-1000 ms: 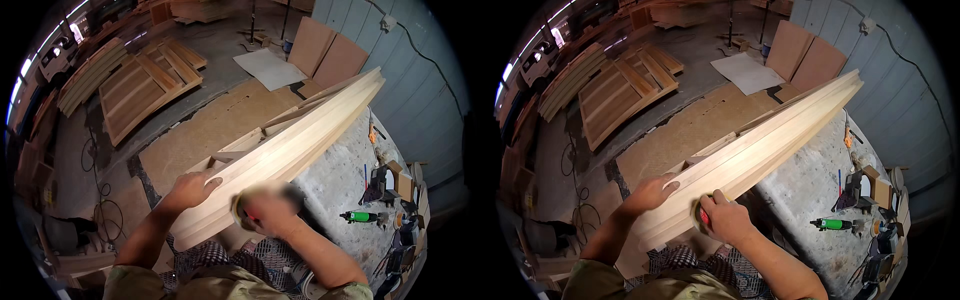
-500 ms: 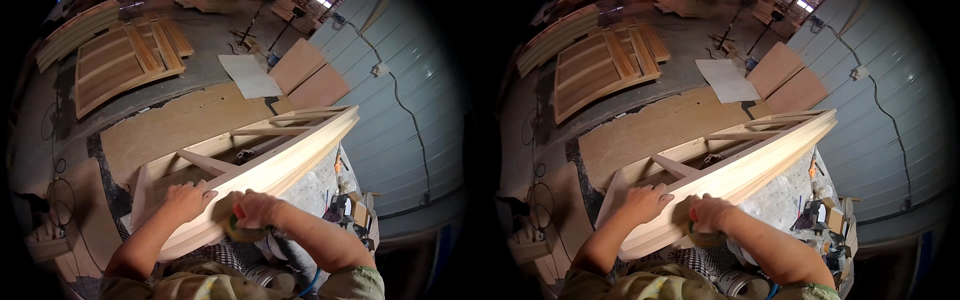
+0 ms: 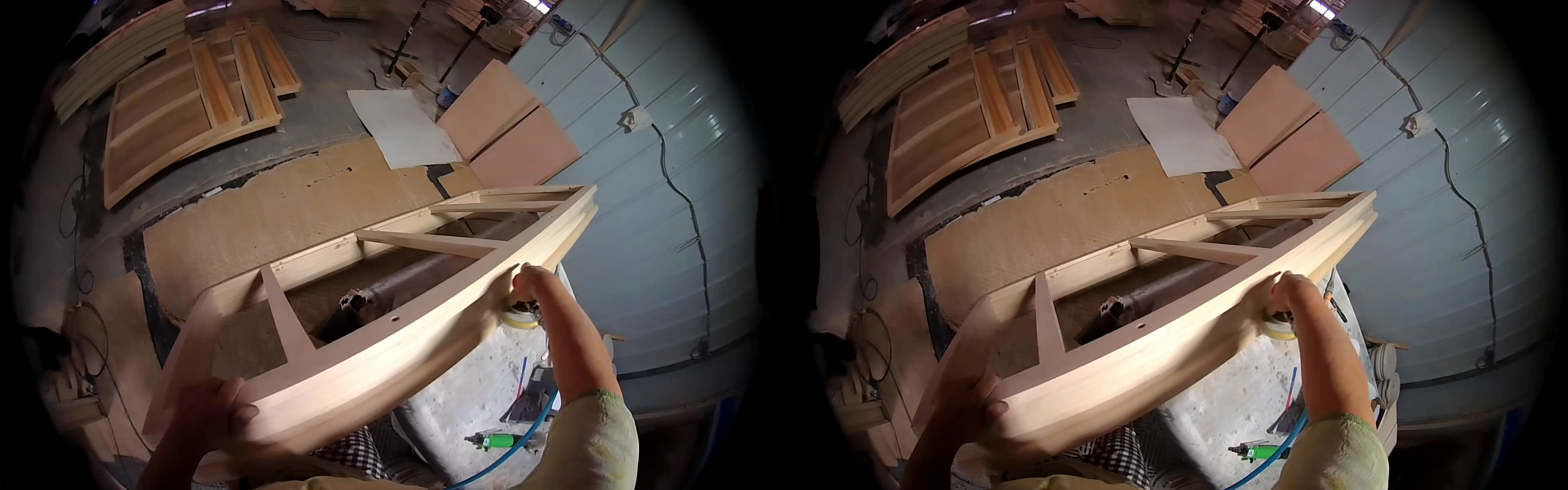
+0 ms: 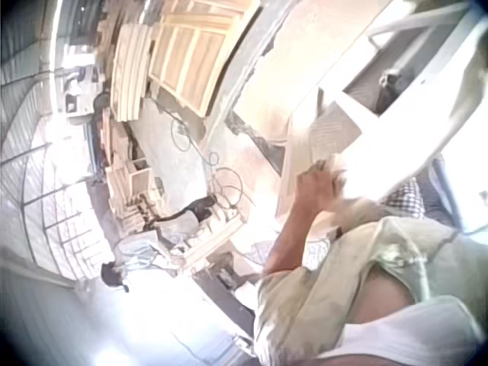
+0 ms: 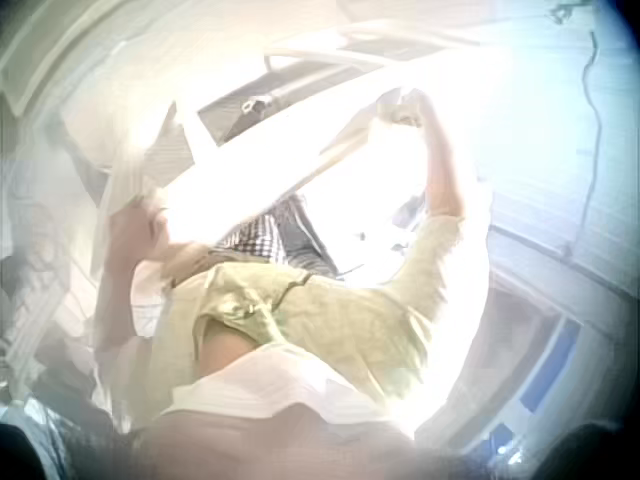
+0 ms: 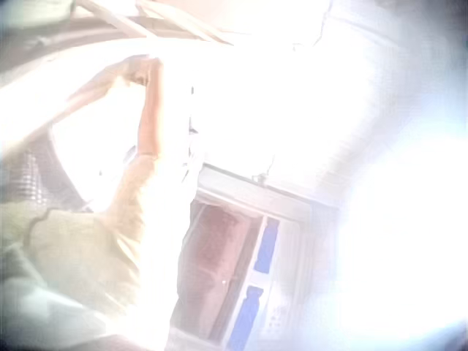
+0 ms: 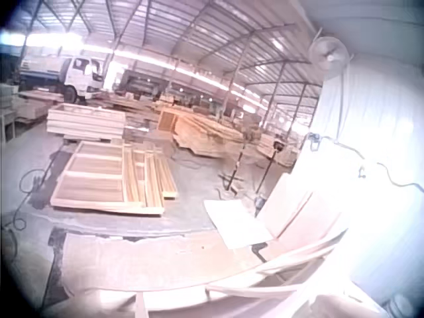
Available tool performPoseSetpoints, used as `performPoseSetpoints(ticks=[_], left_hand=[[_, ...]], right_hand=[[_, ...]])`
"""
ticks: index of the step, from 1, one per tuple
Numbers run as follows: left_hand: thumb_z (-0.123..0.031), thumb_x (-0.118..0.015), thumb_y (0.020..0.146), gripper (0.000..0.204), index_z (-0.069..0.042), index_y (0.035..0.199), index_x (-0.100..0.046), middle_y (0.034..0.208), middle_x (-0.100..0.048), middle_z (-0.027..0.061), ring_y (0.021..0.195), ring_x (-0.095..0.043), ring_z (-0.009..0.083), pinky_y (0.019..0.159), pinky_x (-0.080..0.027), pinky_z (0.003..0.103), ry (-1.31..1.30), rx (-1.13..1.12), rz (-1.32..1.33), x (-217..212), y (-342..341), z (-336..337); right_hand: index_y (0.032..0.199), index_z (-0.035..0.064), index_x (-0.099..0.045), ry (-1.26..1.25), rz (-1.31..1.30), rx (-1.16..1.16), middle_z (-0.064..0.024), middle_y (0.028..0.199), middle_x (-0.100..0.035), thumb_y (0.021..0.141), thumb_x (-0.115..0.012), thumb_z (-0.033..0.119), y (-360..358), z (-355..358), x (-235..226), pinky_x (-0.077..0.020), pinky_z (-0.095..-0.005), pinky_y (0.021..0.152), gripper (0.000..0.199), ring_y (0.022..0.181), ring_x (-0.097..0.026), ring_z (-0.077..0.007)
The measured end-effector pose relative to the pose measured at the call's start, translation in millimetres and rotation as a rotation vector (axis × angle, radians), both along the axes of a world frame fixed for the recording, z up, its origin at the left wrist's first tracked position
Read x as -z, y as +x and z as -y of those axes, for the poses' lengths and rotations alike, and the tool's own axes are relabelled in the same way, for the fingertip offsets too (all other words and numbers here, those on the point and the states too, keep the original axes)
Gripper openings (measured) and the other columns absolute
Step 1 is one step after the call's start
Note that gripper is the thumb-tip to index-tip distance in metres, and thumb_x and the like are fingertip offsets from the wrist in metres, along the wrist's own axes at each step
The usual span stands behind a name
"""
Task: The person sands a wooden frame using a power sander, moving the tool along the edges and flat surfaces of the frame.
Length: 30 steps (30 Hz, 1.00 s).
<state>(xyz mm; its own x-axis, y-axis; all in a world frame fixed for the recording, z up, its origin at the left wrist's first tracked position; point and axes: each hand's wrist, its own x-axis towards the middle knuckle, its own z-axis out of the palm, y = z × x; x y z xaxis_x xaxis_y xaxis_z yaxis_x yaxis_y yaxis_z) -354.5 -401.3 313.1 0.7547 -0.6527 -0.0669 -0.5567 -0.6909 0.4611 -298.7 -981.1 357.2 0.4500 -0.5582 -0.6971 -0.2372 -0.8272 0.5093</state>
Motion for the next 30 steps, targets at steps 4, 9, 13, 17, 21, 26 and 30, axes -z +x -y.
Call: performPoseSetpoints(ticks=[4,9,13,17,21,26,30], left_hand=[[-0.035,-0.064,0.087,0.03,-0.007,0.099,-0.062,0.087,-0.063,0.0046,0.07,-0.06,0.0236,0.058,-0.044,0.04,0.142,0.087,0.505,-14.6,-8.1,6.0],[-0.031,-0.065,0.085,0.03,-0.006,0.102,-0.061,0.09,-0.064,0.0076,0.07,-0.06,0.0251,0.06,-0.045,0.04,0.167,0.011,0.265,-8.6,-15.9,-4.9],[-0.041,-0.068,0.081,0.045,-0.002,0.102,-0.061,0.07,-0.062,0.0139,0.062,-0.063,0.0316,0.054,-0.05,0.043,-0.04,-0.063,0.047,0.8,-1.7,4.8],[-0.046,-0.06,0.086,0.051,-0.001,0.11,-0.064,0.091,-0.067,0.0185,0.082,-0.065,0.0307,0.069,-0.05,0.038,0.131,-0.106,-0.055,-17.4,0.2,22.3],[-0.036,-0.061,0.088,0.031,-0.005,0.089,-0.062,0.077,-0.059,0.0113,0.07,-0.057,0.027,0.065,-0.044,0.04,-0.083,-0.122,0.006,-33.6,-1.7,17.4],[-0.031,-0.052,0.094,0.031,-0.005,0.107,-0.061,0.093,-0.066,0.0126,0.089,-0.063,0.0314,0.079,-0.049,0.043,0.196,-0.019,-0.217,-68.0,10.6,30.0],[-0.017,-0.059,0.087,0.024,-0.006,0.108,-0.06,0.101,-0.06,0.0092,0.092,-0.058,0.0239,0.081,-0.048,0.037,-0.307,-0.066,-0.302,27.2,-3.6,-6.2]], right_hand=[[0.109,0.0133,-0.069,0.012,-0.088,-0.028,-0.0113,0.11,-0.068,0.063,-0.079,0.035,34.9,69.6,6.3,-0.0521,-0.0318,0.086,0.052,0.098,-0.066,-0.0224],[0.111,0.0199,-0.07,0.102,-0.112,-0.084,-0.0069,0.11,-0.068,0.066,-0.079,0.033,35.1,53.6,2.6,-0.0529,-0.0307,0.085,0.048,0.097,-0.066,-0.0178],[0.119,0.0142,-0.063,0.104,-0.117,-0.113,-0.0095,0.11,-0.068,0.06,-0.082,0.041,19.1,-38.2,-8.2,-0.053,-0.0324,0.084,0.068,0.098,-0.066,-0.0229],[0.103,-0.0005,-0.065,0.24,-0.028,-0.143,-0.0136,0.106,-0.068,0.058,-0.081,0.043,-18.2,-174.5,-43.5,-0.0529,-0.0367,0.081,0.064,0.093,-0.066,-0.0286],[0.101,0.0008,-0.059,0.692,-0.003,-0.344,-0.0209,0.103,-0.065,0.067,-0.073,0.029,-62.8,-294.4,-19.4,-0.051,-0.0369,0.087,0.046,0.101,-0.063,-0.0311],[0.106,-0.0004,-0.054,0.708,-0.072,-0.28,-0.0215,0.115,-0.059,0.067,-0.074,0.029,-71.3,-306.5,-12.3,-0.0506,-0.0365,0.087,0.053,0.105,-0.061,-0.0311],[0.105,0.0009,-0.06,0.509,0.092,-0.196,-0.0191,0.111,-0.063,0.065,-0.074,0.029,-55.1,-199.8,-12.0,-0.0522,-0.0359,0.086,0.051,0.103,-0.063,-0.0302]])
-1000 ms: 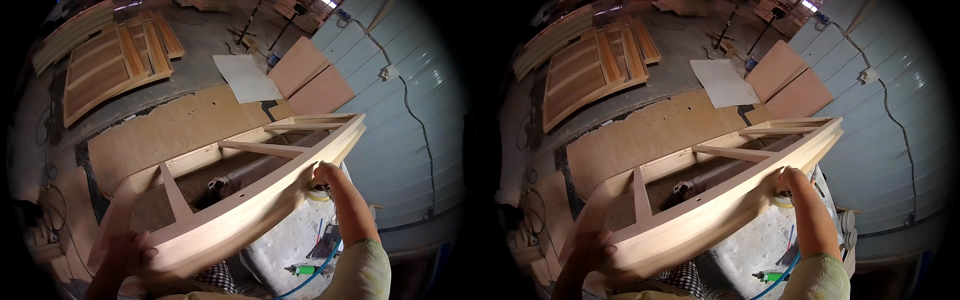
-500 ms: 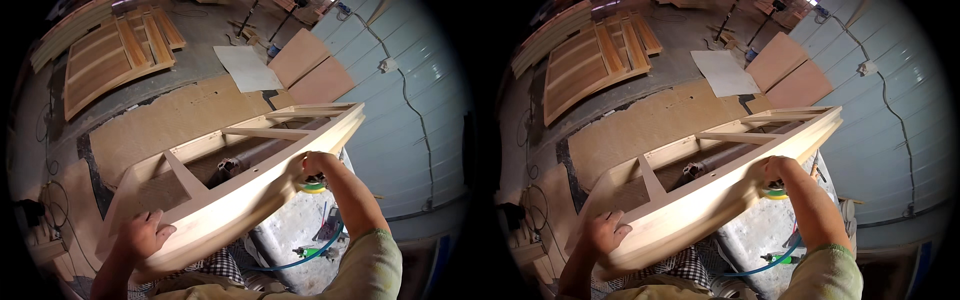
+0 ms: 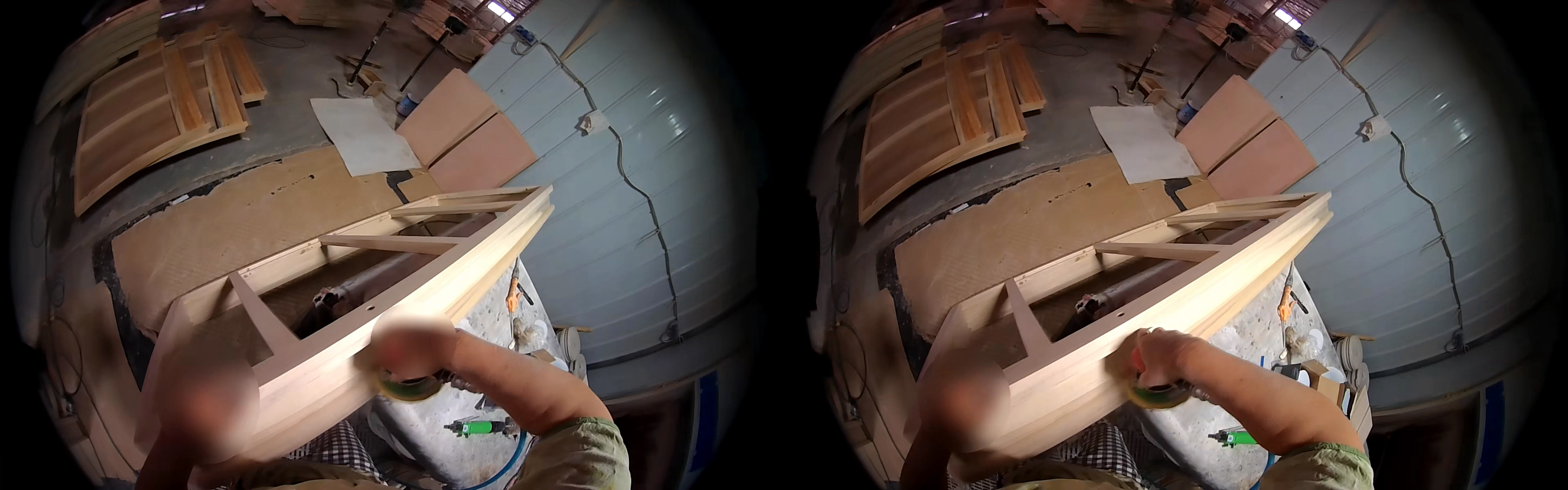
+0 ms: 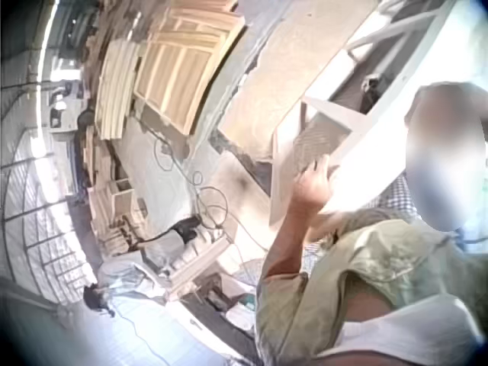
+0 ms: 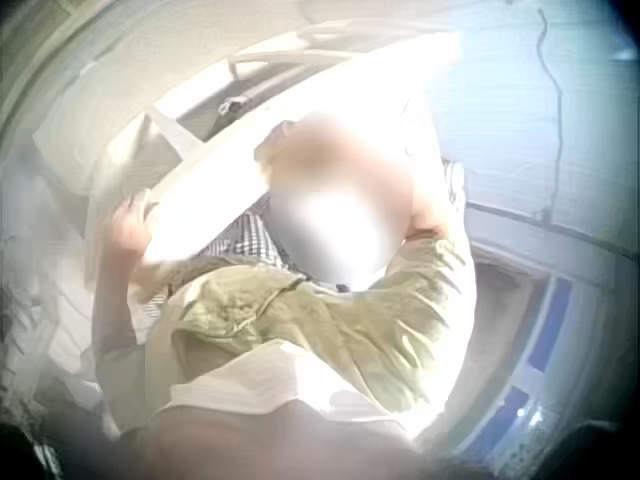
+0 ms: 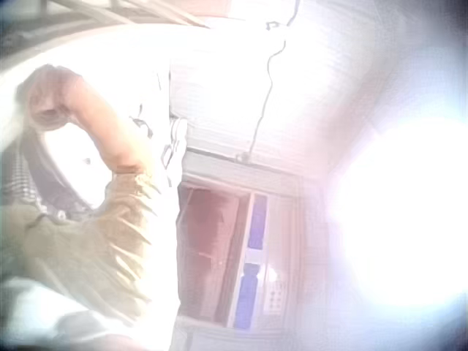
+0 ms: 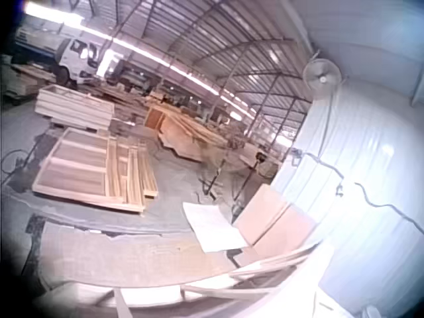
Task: The person sands a wooden frame using a power sander, moving the tool along the edges and flat surfaces of the frame.
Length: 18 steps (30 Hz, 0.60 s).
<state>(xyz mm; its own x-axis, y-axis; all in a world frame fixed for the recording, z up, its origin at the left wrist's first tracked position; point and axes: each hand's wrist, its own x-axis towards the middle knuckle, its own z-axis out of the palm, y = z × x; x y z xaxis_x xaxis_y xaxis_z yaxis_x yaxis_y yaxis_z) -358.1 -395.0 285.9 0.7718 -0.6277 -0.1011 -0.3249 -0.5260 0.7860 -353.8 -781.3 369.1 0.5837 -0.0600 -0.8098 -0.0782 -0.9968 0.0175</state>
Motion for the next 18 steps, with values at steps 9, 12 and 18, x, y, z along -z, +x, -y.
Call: performPoseSetpoints(ticks=[9,12,18], left_hand=[[-0.03,-0.058,0.092,0.045,0.0,0.125,-0.056,0.121,-0.061,0.0205,0.113,-0.058,0.0307,0.096,-0.044,0.036,0.856,-0.08,-0.195,-81.7,9.7,45.6],[-0.03,-0.057,0.092,0.041,0.002,0.119,-0.061,0.11,-0.066,0.0229,0.101,-0.064,0.0351,0.086,-0.051,0.039,0.698,-0.068,0.0,-66.1,1.4,17.8],[-0.021,-0.054,0.092,0.029,0.003,0.104,-0.064,0.096,-0.066,0.0251,0.088,-0.065,0.039,0.076,-0.052,0.044,0.519,0.164,0.296,-58.1,11.8,27.9]], right_hand=[[0.102,0.0045,-0.07,-0.504,0.116,0.36,-0.0124,0.111,-0.067,0.068,-0.07,0.027,65.8,258.1,-18.0,-0.0527,-0.035,0.087,0.041,0.105,-0.064,-0.0272],[0.117,0.0026,-0.06,-0.567,0.322,0.611,-0.019,0.12,-0.06,0.069,-0.071,0.026,50.0,341.4,14.8,-0.0521,-0.0352,0.089,0.055,0.111,-0.061,-0.0306],[0.11,-0.0044,-0.049,-0.215,0.618,0.609,-0.028,0.115,-0.054,0.071,-0.071,0.033,-18.2,236.1,3.8,-0.0524,-0.0418,0.085,0.058,0.101,-0.061,-0.04]])
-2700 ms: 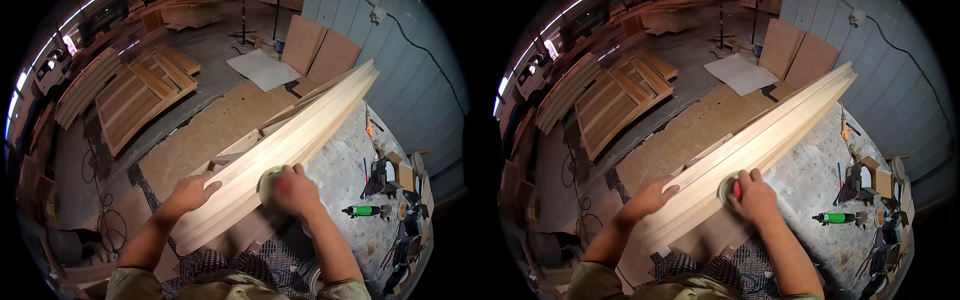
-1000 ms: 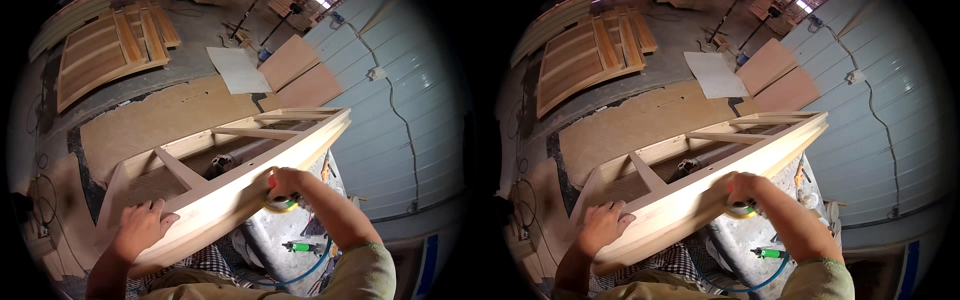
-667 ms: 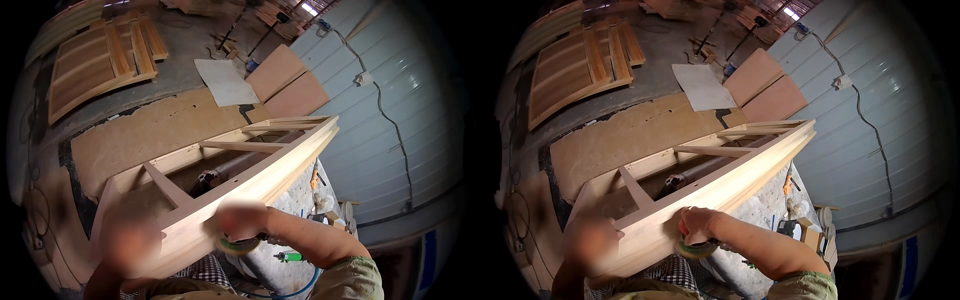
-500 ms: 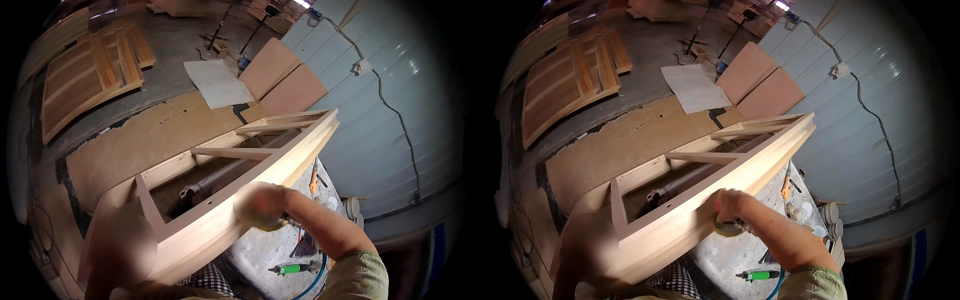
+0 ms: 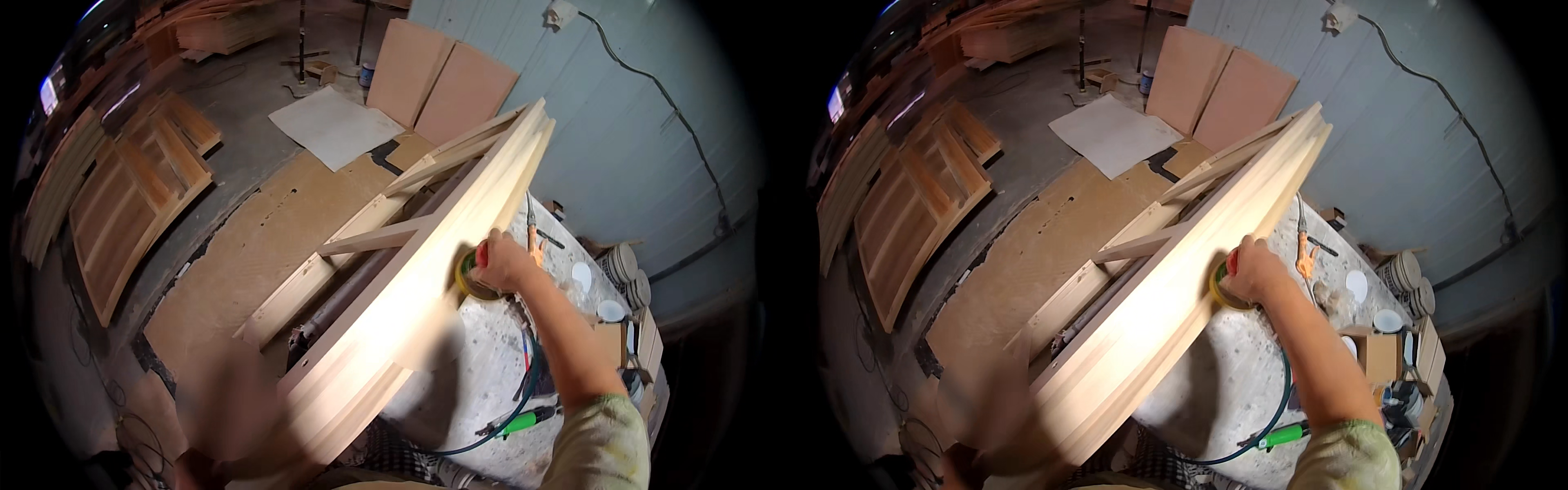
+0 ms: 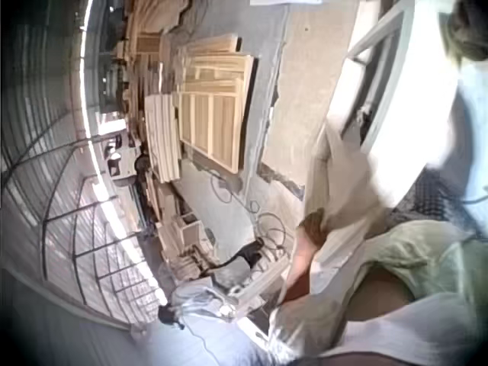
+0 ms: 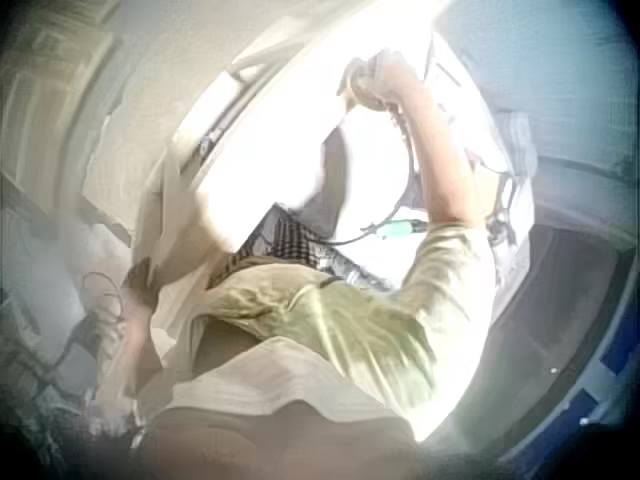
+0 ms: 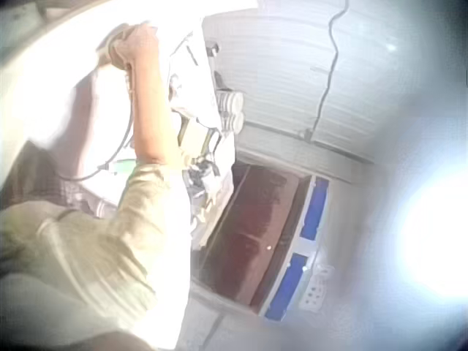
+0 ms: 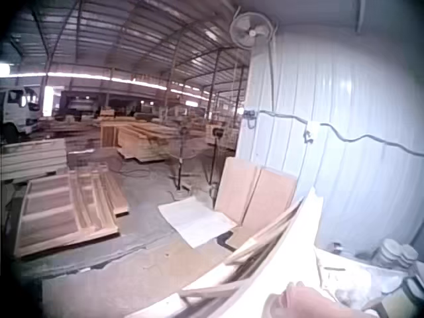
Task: The person sands a wooden frame using a power sander, moving the tool along the edges and flat surfaces of the frame.
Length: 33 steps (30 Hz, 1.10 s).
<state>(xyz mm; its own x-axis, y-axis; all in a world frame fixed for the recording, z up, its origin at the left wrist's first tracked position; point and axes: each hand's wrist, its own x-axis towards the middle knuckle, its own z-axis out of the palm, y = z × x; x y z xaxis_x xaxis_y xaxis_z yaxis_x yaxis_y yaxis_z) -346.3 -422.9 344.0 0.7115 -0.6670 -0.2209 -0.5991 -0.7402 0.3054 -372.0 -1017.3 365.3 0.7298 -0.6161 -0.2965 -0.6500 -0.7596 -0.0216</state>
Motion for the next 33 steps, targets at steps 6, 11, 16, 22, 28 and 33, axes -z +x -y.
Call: performPoseSetpoints(ticks=[6,11,16,22,28,33], left_hand=[[-0.027,-0.065,0.083,0.043,-0.001,0.116,-0.056,0.11,-0.059,0.0162,0.1,-0.057,0.0291,0.085,-0.046,0.042,-0.016,-0.001,-0.198,10.5,30.0,57.7],[-0.026,-0.062,0.088,0.044,0.003,0.119,-0.053,0.11,-0.06,0.0233,0.102,-0.058,0.0341,0.086,-0.046,0.043,-0.115,-0.003,-0.413,-9.9,35.9,144.7],[-0.032,-0.047,0.094,0.056,0.007,0.134,-0.041,0.132,-0.048,0.0291,0.125,-0.044,0.0388,0.106,-0.034,0.041,-0.243,0.146,-0.41,22.2,61.7,186.7],[-0.028,-0.044,0.096,0.056,0.01,0.137,-0.036,0.136,-0.043,0.0325,0.13,-0.041,0.04,0.11,-0.031,0.039,-0.225,0.14,-0.373,30.8,65.6,186.6],[-0.033,-0.042,0.099,0.059,0.01,0.138,-0.035,0.139,-0.041,0.0307,0.133,-0.038,0.0368,0.111,-0.027,0.036,-0.226,0.148,-0.447,21.6,66.3,217.2],[-0.035,-0.04,0.099,0.061,0.01,0.14,-0.032,0.142,-0.039,0.029,0.135,-0.036,0.0351,0.112,-0.026,0.036,-0.209,0.113,-0.452,19.8,81.0,249.5]], right_hand=[[0.124,0.0003,-0.045,0.3,0.455,-0.46,-0.0224,0.109,-0.052,0.078,-0.069,0.03,-99.4,-216.7,25.1,-0.0551,-0.0427,0.064,0.06,0.078,-0.064,-0.0379],[0.114,0.0043,-0.046,0.076,0.585,-0.112,-0.0189,0.105,-0.053,0.072,-0.074,0.034,-77.3,-138.8,32.7,-0.0534,-0.0458,0.067,0.058,0.082,-0.062,-0.04],[0.11,0.004,-0.049,0.085,0.543,0.047,-0.0201,0.104,-0.054,0.072,-0.073,0.029,-65.2,-151.9,36.5,-0.0541,-0.0473,0.068,0.052,0.08,-0.062,-0.0412],[0.115,0.0097,-0.055,0.302,0.693,-0.245,-0.0122,0.096,-0.055,0.07,-0.074,0.024,-130.5,-264.7,53.9,-0.054,-0.0387,0.059,0.051,0.081,-0.063,-0.0308],[0.116,0.0047,-0.048,0.109,0.788,0.337,-0.0191,0.107,-0.052,0.074,-0.073,0.034,-83.9,-123.7,50.2,-0.0525,-0.0486,0.072,0.057,0.087,-0.06,-0.0412],[0.118,0.007,-0.049,0.48,0.882,0.154,-0.018,0.104,-0.052,0.069,-0.079,0.031,-128.6,-272.8,74.5,-0.0519,-0.0449,0.078,0.062,0.092,-0.059,-0.0391]])
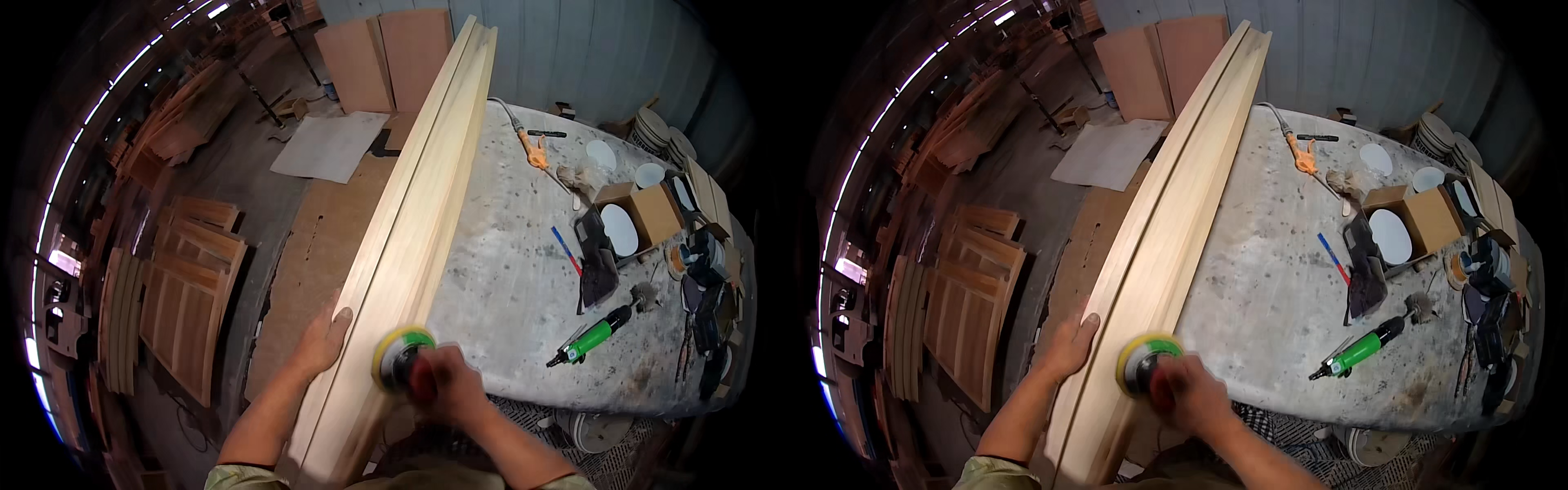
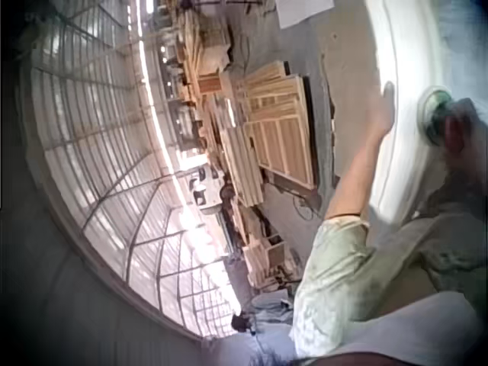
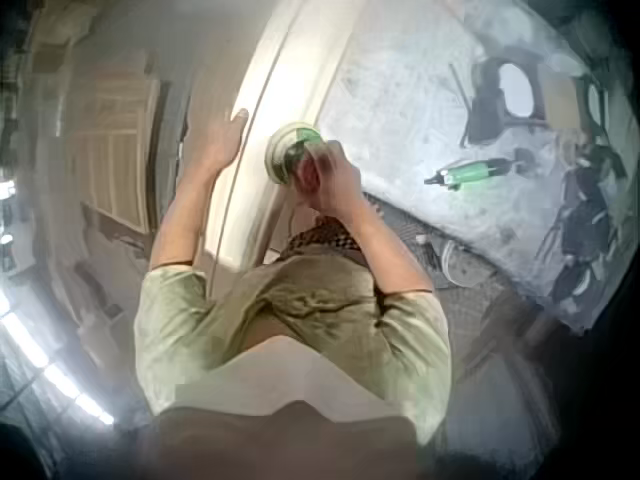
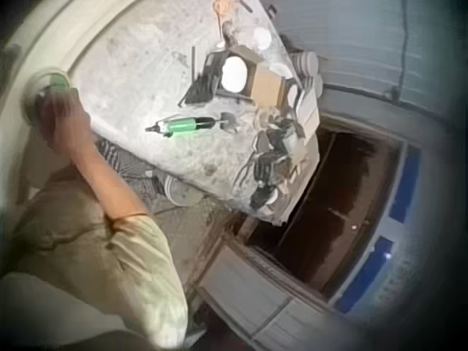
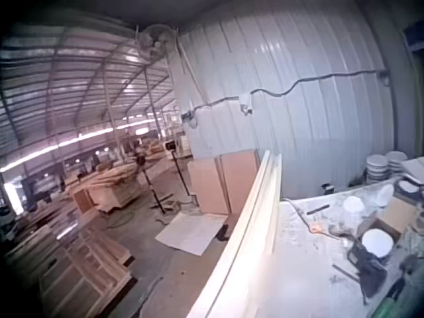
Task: The person sands a wooden frame using a power sander, moving the tool along the edges and flat surfaces of the frame.
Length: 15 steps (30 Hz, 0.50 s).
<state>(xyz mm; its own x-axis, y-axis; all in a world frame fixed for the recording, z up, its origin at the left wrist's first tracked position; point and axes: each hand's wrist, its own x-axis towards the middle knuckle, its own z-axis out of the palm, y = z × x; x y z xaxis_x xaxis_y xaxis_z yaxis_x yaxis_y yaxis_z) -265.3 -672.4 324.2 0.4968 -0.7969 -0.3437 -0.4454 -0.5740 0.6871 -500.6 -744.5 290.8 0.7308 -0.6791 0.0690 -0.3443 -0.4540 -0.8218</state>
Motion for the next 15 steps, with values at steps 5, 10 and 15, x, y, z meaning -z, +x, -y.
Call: performPoseSetpoints(ticks=[5,10,15], left_hand=[[-0.034,-0.04,0.1,0.06,0.009,0.141,-0.031,0.142,-0.041,0.0268,0.133,-0.039,0.0336,0.11,-0.028,0.036,0.006,0.012,0.056,-3.2,-5.2,8.1],[-0.032,-0.04,0.099,0.059,0.006,0.143,-0.03,0.14,-0.043,0.0255,0.132,-0.04,0.0329,0.11,-0.028,0.035,-0.028,0.032,0.029,15.1,11.7,31.5],[-0.031,-0.039,0.1,0.058,0.006,0.144,-0.028,0.143,-0.04,0.0243,0.136,-0.035,0.0301,0.112,-0.024,0.034,-0.098,0.042,0.003,4.9,15.7,88.8]], right_hand=[[0.116,-0.0018,-0.049,0.093,0.34,0.441,-0.0205,0.108,-0.056,0.07,-0.08,0.028,29.0,105.0,40.1,-0.0465,-0.0399,0.086,0.063,0.096,-0.057,-0.0362],[0.111,-0.0004,-0.051,0.008,0.147,0.406,-0.0219,0.104,-0.055,0.075,-0.073,0.029,43.1,175.9,7.0,-0.0493,-0.0437,0.08,0.052,0.096,-0.058,-0.0383],[0.106,0.0131,-0.055,-0.129,0.134,-0.16,-0.0171,0.098,-0.054,0.08,-0.065,0.023,9.2,73.9,-13.0,-0.0535,-0.0478,0.064,0.03,0.08,-0.062,-0.0375]])
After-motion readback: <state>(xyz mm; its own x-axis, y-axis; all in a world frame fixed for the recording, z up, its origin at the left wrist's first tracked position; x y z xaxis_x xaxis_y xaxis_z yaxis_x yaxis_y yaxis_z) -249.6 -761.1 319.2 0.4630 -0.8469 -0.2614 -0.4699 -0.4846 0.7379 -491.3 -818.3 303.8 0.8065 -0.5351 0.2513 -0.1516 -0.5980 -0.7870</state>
